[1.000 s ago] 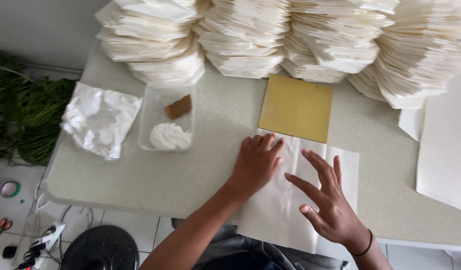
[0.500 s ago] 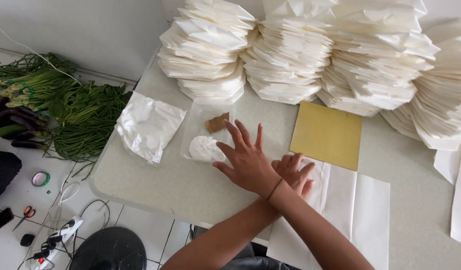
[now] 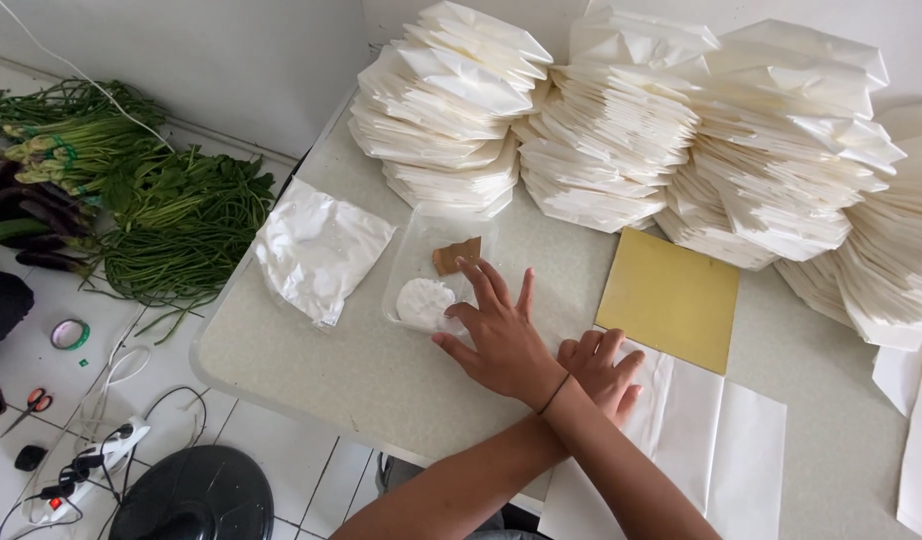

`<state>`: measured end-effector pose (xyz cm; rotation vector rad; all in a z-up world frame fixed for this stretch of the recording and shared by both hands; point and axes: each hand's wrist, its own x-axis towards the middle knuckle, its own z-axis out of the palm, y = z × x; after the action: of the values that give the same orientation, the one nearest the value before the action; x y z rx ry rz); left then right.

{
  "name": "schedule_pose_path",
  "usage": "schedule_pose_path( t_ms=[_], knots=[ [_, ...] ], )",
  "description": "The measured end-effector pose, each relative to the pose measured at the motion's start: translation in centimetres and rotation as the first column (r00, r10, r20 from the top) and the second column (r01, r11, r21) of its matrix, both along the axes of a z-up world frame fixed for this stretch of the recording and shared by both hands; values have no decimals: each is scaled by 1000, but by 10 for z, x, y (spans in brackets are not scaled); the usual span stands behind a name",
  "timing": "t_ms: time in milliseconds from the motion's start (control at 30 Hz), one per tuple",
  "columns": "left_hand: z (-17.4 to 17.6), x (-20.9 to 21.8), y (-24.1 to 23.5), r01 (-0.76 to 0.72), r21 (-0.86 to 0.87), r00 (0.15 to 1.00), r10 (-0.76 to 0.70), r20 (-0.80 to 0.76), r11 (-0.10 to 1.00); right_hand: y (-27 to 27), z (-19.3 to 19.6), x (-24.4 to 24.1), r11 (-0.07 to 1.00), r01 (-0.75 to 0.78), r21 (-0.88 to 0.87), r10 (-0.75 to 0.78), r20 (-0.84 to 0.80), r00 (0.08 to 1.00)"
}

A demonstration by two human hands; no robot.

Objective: Folding white paper sheets around a gold-colored template to create a specific shape, likely for packaging or liners.

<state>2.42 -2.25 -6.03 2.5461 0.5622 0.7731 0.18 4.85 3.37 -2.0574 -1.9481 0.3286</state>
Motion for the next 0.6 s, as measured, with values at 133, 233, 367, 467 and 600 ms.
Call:
schedule_pose_path(
  t_ms=[133,233,367,467,600],
  knots=[
    [-5,1,2,11,18,1000,-11,-3,1000,-5,12,5,999,38,17,-34,-224,974],
    [-22,8,4,41,35,999,-41,-8,999,-15,25,11,997,82,-9,-76,-463,883],
    [-25,9,14,77,59,997,-76,-29,995,-48,45,29,994,48,100,66,-884,464],
    [-12,4,15,120,65,992,-118,-32,991,-82,28,50,992,64,107,97,-986,135],
    [4,-7,22,200,39,979,-199,-42,979,-162,53,65,971,118,208,203,-978,54]
  ],
)
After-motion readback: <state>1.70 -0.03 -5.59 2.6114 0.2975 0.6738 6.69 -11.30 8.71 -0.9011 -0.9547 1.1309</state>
